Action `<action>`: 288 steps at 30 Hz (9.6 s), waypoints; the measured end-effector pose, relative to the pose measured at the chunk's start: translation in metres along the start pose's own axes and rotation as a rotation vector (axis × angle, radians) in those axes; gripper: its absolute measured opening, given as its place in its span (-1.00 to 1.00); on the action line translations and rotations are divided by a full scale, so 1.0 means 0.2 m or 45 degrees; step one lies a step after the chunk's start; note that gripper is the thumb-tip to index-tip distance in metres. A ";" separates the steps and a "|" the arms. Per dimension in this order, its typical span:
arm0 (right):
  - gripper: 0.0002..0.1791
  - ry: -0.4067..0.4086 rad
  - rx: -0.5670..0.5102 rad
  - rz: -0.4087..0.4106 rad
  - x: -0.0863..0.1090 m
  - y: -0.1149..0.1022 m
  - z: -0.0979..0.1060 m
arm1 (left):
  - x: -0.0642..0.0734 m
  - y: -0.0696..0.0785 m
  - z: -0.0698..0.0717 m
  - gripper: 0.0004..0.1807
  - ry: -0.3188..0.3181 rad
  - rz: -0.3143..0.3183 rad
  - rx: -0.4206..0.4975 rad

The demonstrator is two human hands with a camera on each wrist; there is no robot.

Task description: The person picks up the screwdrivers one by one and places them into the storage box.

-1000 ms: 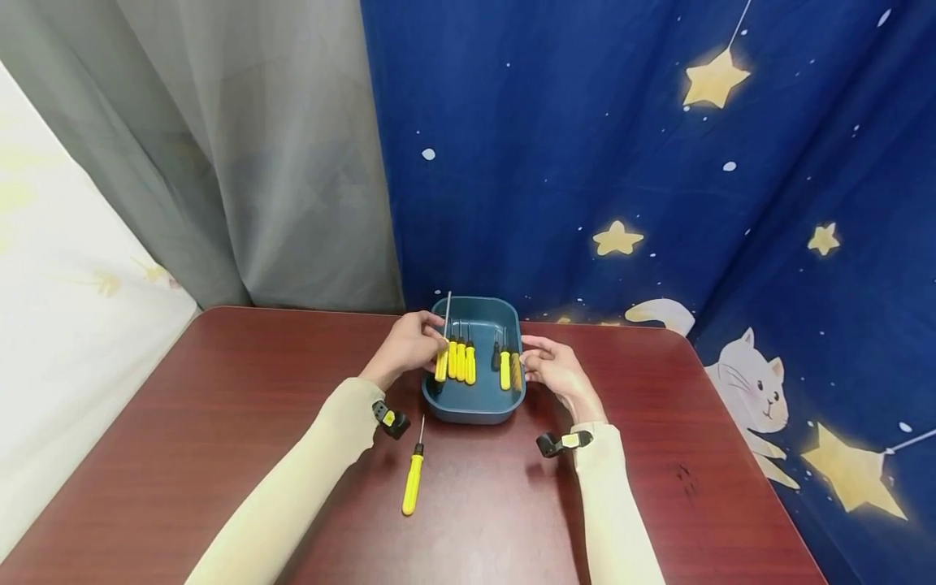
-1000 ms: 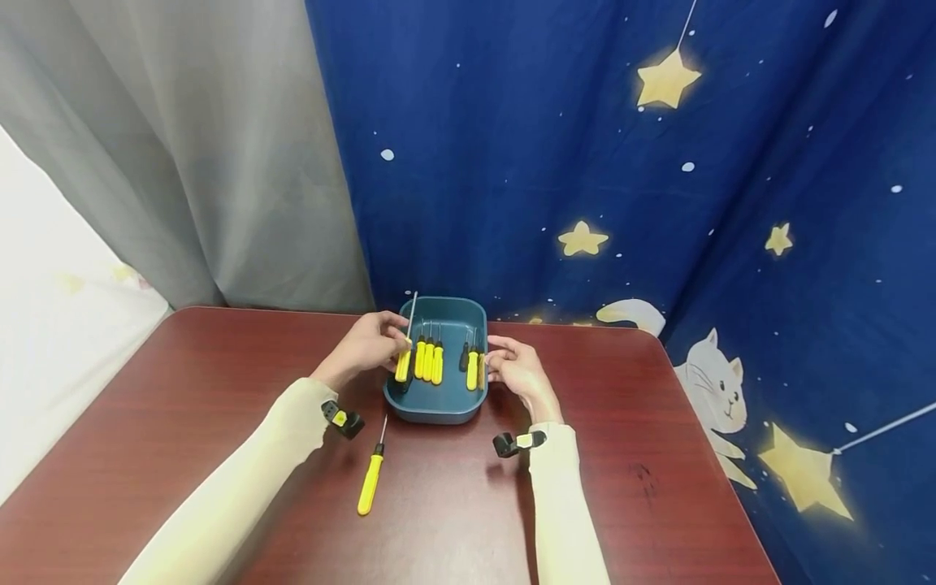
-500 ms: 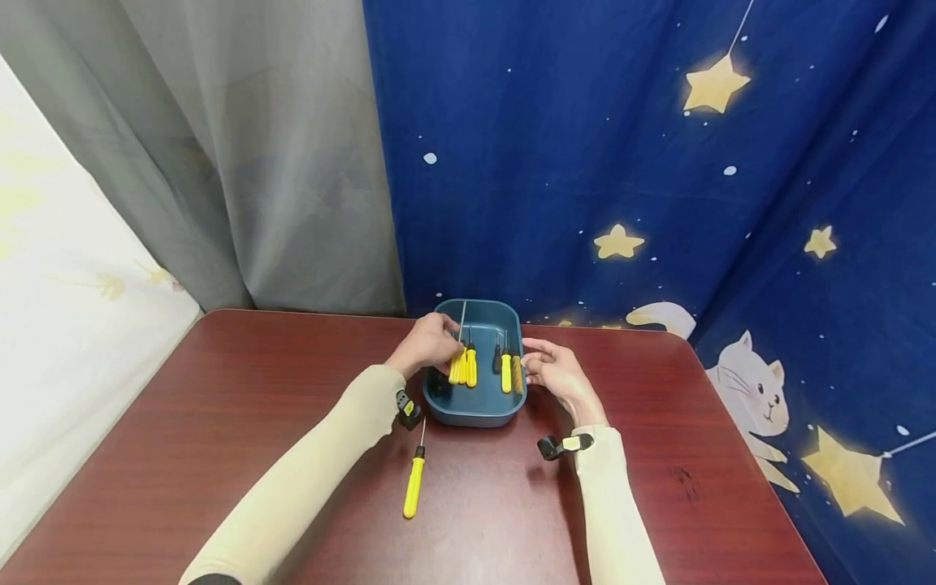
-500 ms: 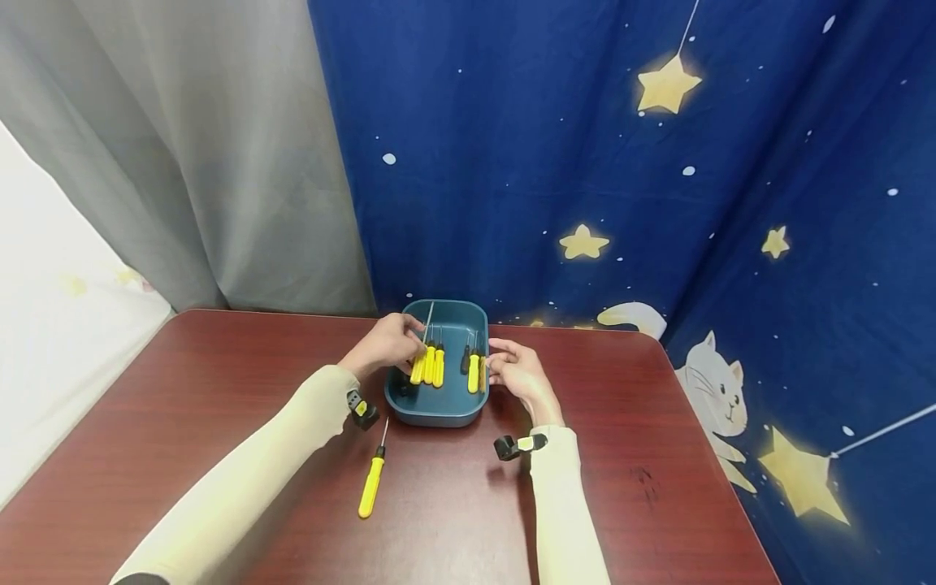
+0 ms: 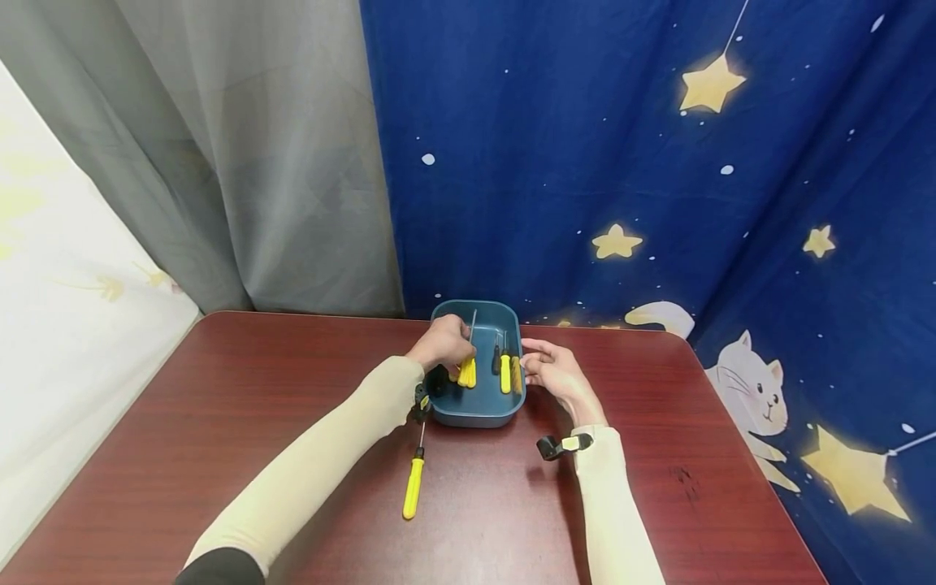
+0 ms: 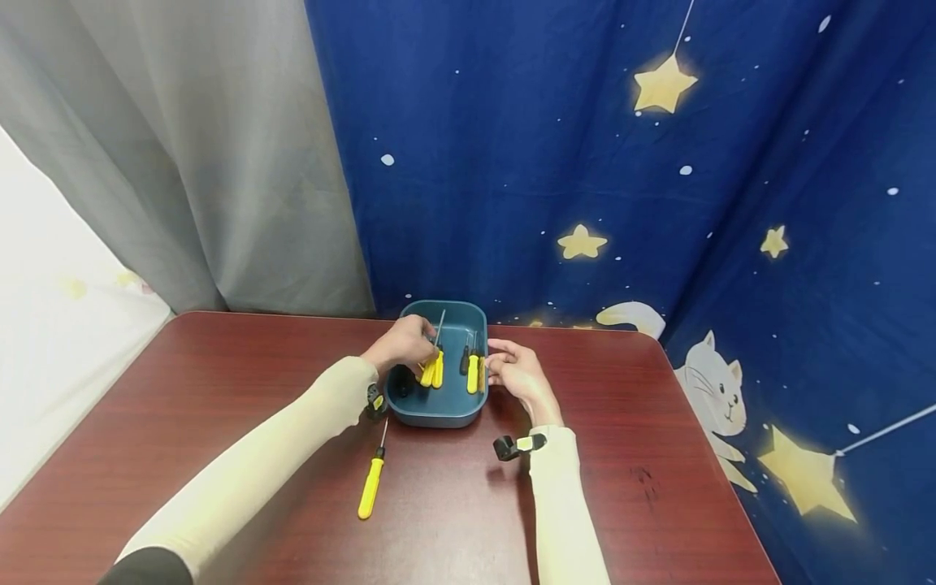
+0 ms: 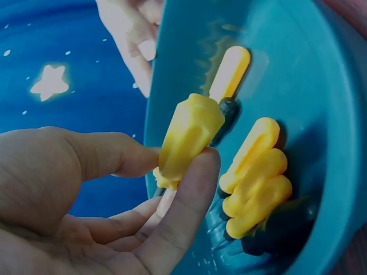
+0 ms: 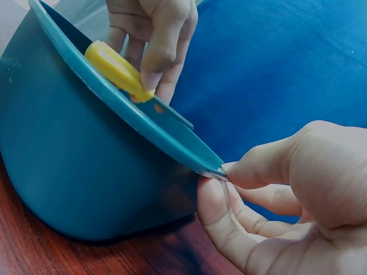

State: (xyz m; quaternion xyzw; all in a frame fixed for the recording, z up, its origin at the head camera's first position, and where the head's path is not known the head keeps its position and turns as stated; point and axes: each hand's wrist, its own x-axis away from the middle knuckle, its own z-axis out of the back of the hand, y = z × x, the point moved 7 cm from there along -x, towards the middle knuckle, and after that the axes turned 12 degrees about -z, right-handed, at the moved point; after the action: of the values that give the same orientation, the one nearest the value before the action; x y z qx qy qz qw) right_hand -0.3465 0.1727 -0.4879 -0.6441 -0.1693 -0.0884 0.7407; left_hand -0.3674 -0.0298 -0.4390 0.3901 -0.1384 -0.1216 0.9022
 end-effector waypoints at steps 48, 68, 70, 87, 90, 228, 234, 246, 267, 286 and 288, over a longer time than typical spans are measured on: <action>-0.41 -0.036 -0.015 -0.010 0.00 -0.01 0.00 | -0.19 0.12 -0.32 -0.71 -0.362 0.236 -0.368; -0.42 -0.029 -0.016 -0.017 0.01 -0.01 0.00 | -0.20 0.15 -0.35 -0.67 -0.398 0.256 -0.389; -0.41 -0.025 -0.015 -0.015 0.01 -0.01 0.00 | -0.19 0.14 -0.35 -0.68 -0.385 0.261 -0.373; -0.42 -0.022 0.003 -0.013 0.00 0.00 0.00 | -0.14 0.18 -0.31 -0.69 -0.391 0.255 -0.371; -0.42 -0.022 0.005 -0.008 0.00 0.00 0.00 | -0.13 0.18 -0.30 -0.70 -0.390 0.237 -0.361; -0.44 -0.015 -0.012 0.003 0.00 0.00 0.00 | 0.81 -0.30 -0.25 -0.64 0.126 -0.088 -0.161; -0.44 -0.017 -0.015 0.006 -0.01 0.01 0.00 | 0.81 -0.30 -0.25 -0.65 0.136 -0.076 -0.130; -0.43 -0.016 -0.009 0.011 -0.01 0.01 0.00 | 0.82 -0.34 -0.14 -0.60 0.210 -0.084 -0.059; -0.43 -0.011 -0.016 0.001 -0.01 0.01 0.00 | 0.76 -0.42 0.10 -0.54 0.345 -0.089 0.179; -0.42 -0.008 -0.021 -0.008 0.00 0.00 0.00 | 0.72 -0.43 0.20 -0.53 0.396 -0.141 0.268; -0.41 -0.005 -0.021 -0.011 0.00 0.00 0.00 | 0.71 -0.43 0.21 -0.53 0.396 -0.148 0.288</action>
State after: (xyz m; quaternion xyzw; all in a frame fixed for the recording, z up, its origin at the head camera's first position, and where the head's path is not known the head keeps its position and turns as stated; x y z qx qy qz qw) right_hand -0.3462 0.1722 -0.4887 -0.6495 -0.1729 -0.0915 0.7348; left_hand -0.2591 -0.1613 -0.4528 0.5104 0.0125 -0.0953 0.8546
